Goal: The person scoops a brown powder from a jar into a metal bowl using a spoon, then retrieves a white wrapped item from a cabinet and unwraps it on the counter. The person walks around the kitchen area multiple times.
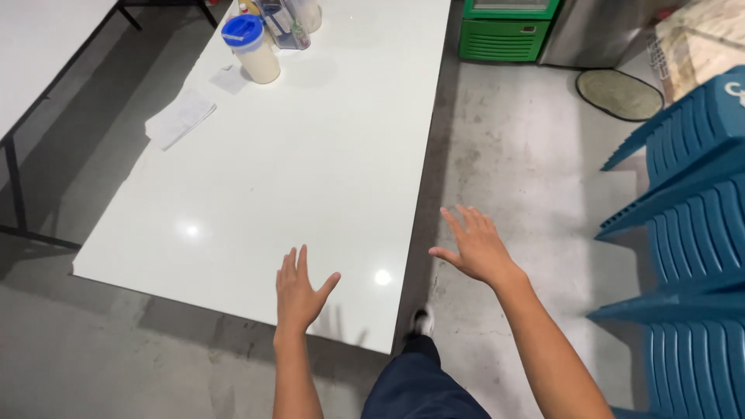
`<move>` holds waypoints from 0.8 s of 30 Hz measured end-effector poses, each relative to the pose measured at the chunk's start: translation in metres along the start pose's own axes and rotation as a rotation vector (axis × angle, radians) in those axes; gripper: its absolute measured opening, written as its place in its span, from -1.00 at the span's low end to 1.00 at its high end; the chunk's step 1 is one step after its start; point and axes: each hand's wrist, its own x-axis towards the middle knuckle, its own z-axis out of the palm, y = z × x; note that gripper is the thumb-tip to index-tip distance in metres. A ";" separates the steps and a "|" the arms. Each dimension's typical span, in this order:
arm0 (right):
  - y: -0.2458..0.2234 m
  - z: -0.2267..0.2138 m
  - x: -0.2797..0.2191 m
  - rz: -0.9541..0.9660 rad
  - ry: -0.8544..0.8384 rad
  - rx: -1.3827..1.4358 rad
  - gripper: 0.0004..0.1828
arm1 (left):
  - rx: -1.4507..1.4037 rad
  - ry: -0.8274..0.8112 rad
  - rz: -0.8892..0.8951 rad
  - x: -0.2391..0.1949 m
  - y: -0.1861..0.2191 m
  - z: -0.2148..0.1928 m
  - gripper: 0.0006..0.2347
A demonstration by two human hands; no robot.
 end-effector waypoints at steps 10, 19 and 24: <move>0.130 -0.034 0.178 -0.049 -0.111 -0.137 -0.01 | -0.081 -0.054 -0.220 0.182 0.066 0.068 -0.14; 0.213 -0.068 0.315 0.017 -0.129 -0.013 0.01 | -0.108 0.022 -0.016 0.367 0.161 0.092 -0.13; 0.279 -0.063 0.394 -0.130 -0.045 0.039 0.00 | -0.102 0.118 -0.066 0.432 0.176 0.131 -0.11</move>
